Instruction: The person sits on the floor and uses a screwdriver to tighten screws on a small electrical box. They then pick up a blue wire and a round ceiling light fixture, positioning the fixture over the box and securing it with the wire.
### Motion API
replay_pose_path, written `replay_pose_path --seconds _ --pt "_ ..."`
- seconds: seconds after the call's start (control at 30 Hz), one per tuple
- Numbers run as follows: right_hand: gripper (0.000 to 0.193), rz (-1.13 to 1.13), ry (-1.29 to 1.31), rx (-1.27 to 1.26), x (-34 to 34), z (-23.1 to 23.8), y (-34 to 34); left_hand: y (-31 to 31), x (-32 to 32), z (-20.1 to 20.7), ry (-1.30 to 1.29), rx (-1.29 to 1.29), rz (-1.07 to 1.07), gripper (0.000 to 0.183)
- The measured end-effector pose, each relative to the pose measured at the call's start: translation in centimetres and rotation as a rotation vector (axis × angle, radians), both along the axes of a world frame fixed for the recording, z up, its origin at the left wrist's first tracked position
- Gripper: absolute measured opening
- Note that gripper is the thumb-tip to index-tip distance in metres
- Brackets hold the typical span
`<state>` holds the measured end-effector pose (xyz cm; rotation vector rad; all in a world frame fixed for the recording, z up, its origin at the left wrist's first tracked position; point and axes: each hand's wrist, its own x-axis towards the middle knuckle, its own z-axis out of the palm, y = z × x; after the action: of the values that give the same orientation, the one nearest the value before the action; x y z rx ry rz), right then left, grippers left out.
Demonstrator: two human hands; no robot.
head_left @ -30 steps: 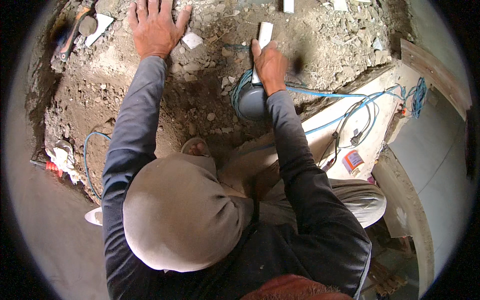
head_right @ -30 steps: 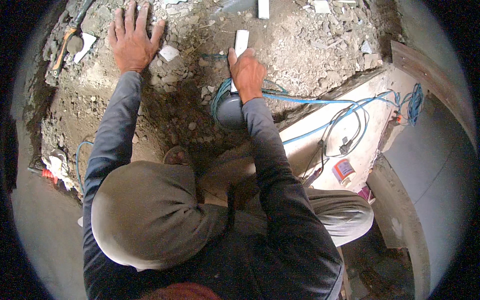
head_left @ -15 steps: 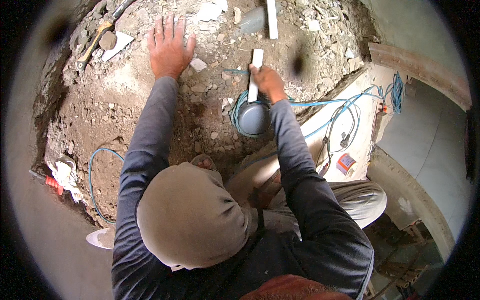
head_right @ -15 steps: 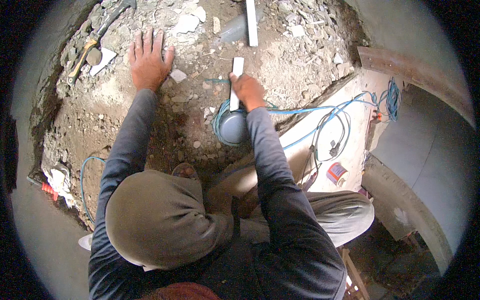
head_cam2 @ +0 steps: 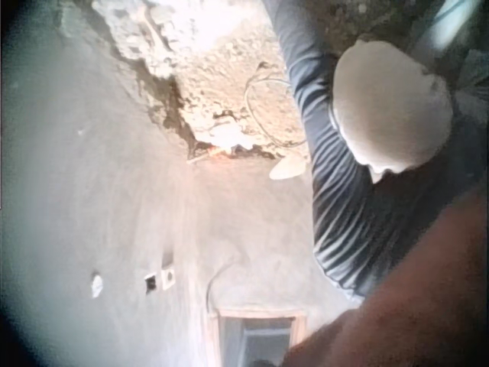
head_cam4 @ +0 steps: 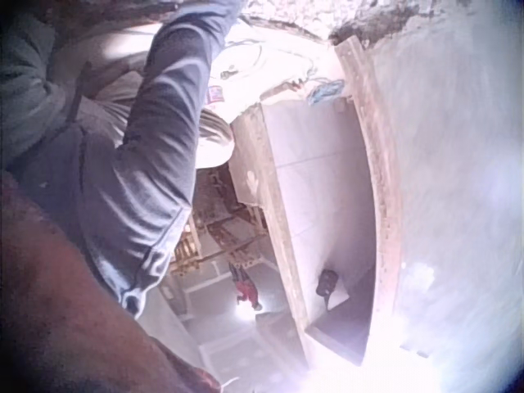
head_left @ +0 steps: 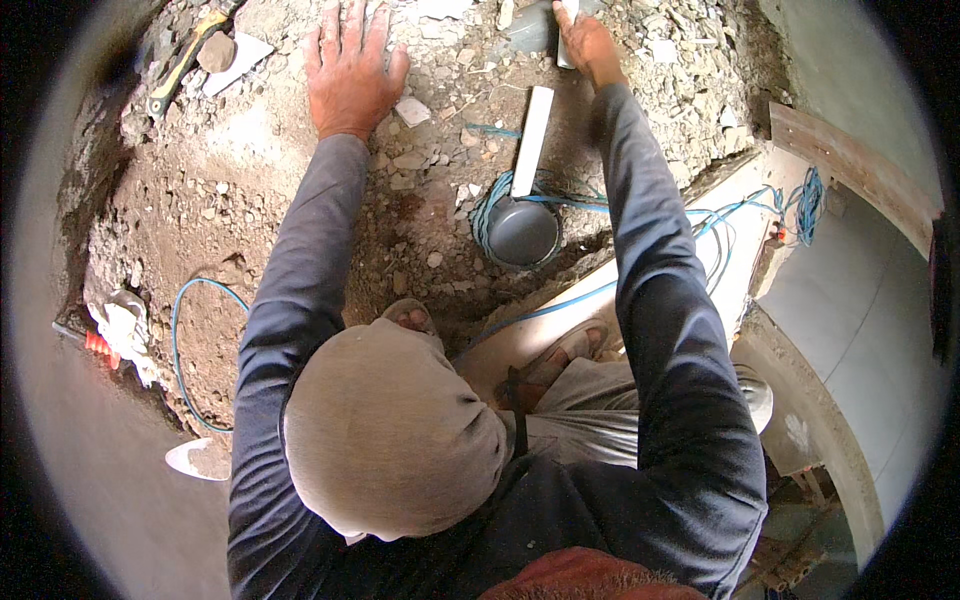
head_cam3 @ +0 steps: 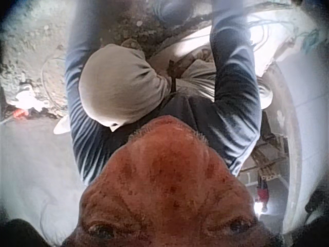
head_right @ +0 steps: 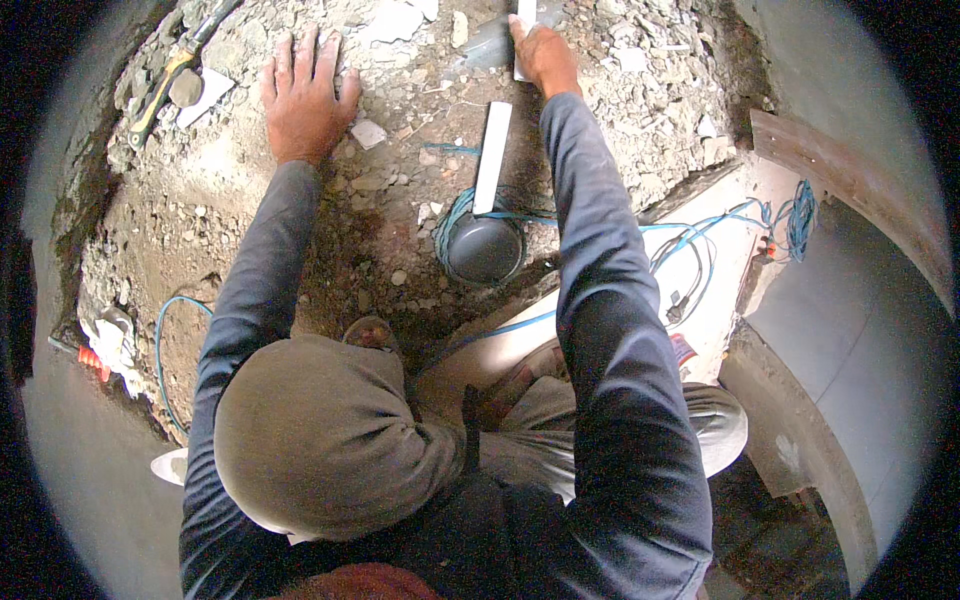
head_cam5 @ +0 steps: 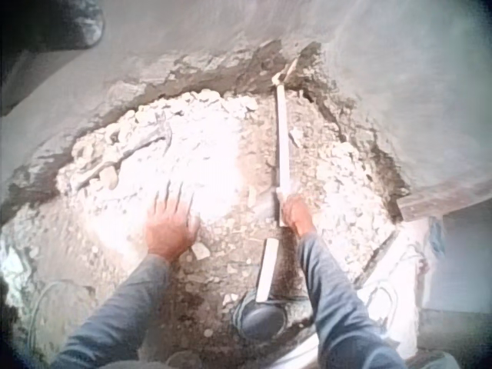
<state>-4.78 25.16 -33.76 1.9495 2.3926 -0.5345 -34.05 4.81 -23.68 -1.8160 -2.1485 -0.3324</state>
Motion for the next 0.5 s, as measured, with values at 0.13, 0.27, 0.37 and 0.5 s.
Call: replay_pose_path --seconds 0.13,0.27,0.37,0.5 --pt "0.071 -0.035 0.049 0.063 -2.8 2.7 -3.2 -0.9 -0.4 -0.4 0.035 -0.053 0.036 0.049" --pt "0.069 -0.092 0.049 0.140 -3.2 1.4 -3.7 -0.1 -0.2 -0.5 0.005 -0.042 0.019 0.048" --pt "0.068 -0.121 0.093 0.140 -3.7 1.0 -3.9 -0.1 -0.3 -0.5 0.002 -0.049 0.016 0.048" --pt "0.069 -0.114 0.098 0.161 -3.7 0.9 -3.7 -0.1 -0.4 -0.5 -0.008 -0.045 0.020 0.048"
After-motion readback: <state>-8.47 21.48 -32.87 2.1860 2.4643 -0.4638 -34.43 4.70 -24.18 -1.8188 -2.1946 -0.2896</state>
